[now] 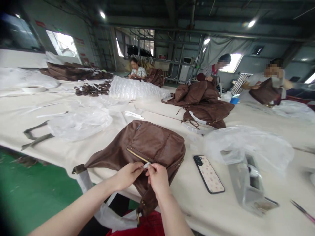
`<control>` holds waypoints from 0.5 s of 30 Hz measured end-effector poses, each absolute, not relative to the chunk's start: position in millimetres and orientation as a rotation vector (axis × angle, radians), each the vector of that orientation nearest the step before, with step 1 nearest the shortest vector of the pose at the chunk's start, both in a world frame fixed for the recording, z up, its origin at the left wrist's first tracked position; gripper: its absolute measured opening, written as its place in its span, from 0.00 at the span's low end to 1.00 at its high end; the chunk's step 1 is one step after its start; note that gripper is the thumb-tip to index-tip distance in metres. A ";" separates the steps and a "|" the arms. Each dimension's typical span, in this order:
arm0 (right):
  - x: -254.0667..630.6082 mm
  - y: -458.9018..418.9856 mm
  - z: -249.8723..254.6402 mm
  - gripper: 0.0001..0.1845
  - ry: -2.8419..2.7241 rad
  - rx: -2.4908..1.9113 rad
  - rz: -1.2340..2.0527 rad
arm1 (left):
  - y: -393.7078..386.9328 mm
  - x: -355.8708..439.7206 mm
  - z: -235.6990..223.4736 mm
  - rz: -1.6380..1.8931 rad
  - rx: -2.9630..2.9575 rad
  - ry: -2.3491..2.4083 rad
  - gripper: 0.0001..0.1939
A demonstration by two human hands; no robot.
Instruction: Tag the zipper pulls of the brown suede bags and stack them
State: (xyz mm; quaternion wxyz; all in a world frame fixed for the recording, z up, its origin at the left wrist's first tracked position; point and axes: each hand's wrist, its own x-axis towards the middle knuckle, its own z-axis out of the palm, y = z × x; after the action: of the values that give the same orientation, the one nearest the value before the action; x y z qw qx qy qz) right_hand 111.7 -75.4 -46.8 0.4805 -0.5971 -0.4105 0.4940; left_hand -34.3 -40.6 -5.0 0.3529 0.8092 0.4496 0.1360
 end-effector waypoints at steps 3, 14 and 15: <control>110.1 -76.4 -43.5 0.12 -1.030 -1.493 1.177 | -44.8 -35.1 -8.1 0.412 2.016 1.069 0.20; 139.6 -114.0 -24.2 0.10 -1.270 -1.506 1.060 | -27.6 -39.3 -38.9 0.453 2.223 1.154 0.16; 158.2 -127.5 -16.0 0.11 -1.246 -1.525 0.923 | -27.9 -39.2 -37.5 0.496 2.233 1.190 0.15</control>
State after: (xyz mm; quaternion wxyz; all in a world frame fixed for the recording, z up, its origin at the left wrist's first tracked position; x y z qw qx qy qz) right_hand 158.2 -127.5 -16.0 0.4647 -0.6210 -0.5071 0.3757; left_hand -39.2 -27.9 -37.5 0.2779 0.8320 0.4432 0.1847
